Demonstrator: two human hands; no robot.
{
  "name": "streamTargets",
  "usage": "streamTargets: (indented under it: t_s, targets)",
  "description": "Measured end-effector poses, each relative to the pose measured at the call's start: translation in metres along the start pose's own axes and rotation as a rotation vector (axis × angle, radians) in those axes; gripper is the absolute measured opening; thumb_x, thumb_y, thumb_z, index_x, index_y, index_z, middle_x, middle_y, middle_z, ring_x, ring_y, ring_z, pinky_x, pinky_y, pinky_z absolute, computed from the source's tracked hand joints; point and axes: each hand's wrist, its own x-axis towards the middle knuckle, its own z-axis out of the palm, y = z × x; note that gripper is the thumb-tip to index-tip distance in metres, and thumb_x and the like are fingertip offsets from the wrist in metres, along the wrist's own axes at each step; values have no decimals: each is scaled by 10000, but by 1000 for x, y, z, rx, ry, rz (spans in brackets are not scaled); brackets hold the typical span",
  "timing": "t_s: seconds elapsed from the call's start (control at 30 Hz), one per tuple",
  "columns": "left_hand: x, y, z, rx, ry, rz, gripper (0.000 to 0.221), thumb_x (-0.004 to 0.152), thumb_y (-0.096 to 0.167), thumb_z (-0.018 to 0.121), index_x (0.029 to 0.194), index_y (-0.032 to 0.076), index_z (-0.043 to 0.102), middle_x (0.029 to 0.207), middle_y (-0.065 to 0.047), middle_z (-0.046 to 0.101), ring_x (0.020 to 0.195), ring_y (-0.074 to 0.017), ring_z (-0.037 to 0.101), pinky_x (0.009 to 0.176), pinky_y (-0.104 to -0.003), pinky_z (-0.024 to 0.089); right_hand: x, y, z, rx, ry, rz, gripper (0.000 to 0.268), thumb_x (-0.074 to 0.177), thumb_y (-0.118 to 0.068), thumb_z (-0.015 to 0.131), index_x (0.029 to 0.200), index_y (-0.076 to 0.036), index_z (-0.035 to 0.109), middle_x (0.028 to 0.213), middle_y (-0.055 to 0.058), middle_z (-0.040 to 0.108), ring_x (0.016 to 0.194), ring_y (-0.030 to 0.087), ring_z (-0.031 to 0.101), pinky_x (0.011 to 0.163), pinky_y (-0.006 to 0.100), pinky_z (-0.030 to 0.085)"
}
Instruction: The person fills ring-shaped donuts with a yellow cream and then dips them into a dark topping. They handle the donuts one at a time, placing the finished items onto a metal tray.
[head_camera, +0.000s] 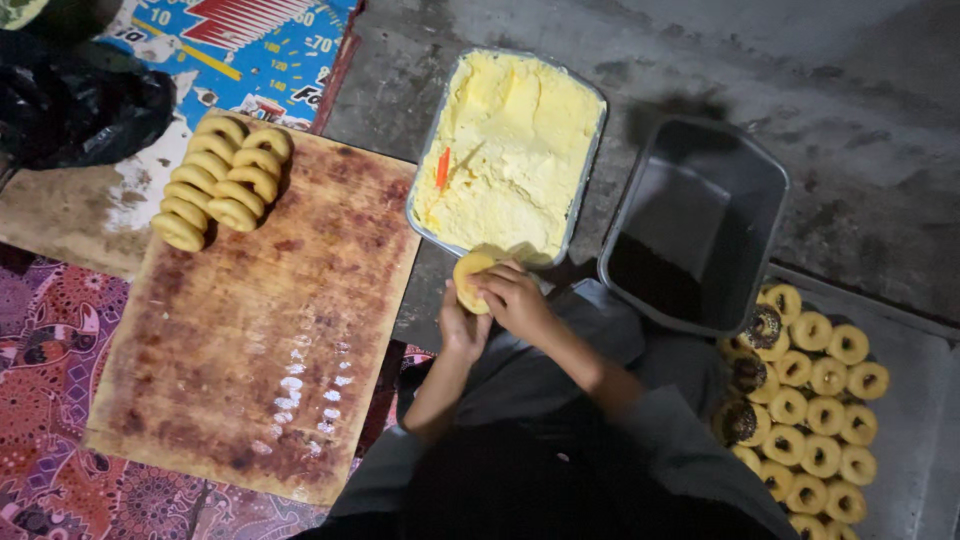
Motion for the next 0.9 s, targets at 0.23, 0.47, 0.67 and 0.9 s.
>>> streamTargets:
  t_s: [0.23, 0.47, 0.67, 0.9]
  targets:
    - [-12, 0, 9, 41, 28, 48, 431, 1100, 357, 429, 1311, 14, 582, 1266, -133, 657, 1136, -266, 660, 969, -392, 562, 27, 50, -13, -288, 143, -19, 196, 860, 10, 670, 1036, -31, 746, 1040, 158, 731, 1030, 376, 654, 939, 470, 510]
    - [-20, 9, 27, -15, -66, 84, 459, 1051, 350, 423, 1290, -7, 585, 1255, -142, 668, 1138, -263, 659, 992, -398, 546, 12, 29, -5, 83, 110, 224, 177, 892, -60, 705, 1063, -42, 748, 1000, 138, 726, 965, 333, 693, 872, 420, 539]
    - [-23, 5, 22, 107, -11, 78, 373, 1114, 302, 431, 1310, 18, 570, 1247, -119, 663, 1130, -242, 656, 993, -395, 546, 5, -5, -13, -87, 168, 22, 159, 926, -47, 685, 1078, -59, 731, 1112, 126, 738, 1059, 341, 679, 942, 421, 540]
    - [-40, 8, 24, 69, -241, -16, 430, 1190, 312, 404, 1356, -40, 587, 1249, -170, 673, 1095, -266, 660, 903, -380, 542, -14, -22, -34, -32, 73, -87, 297, 879, -10, 680, 1164, -69, 738, 1142, 126, 727, 1103, 331, 660, 999, 442, 514]
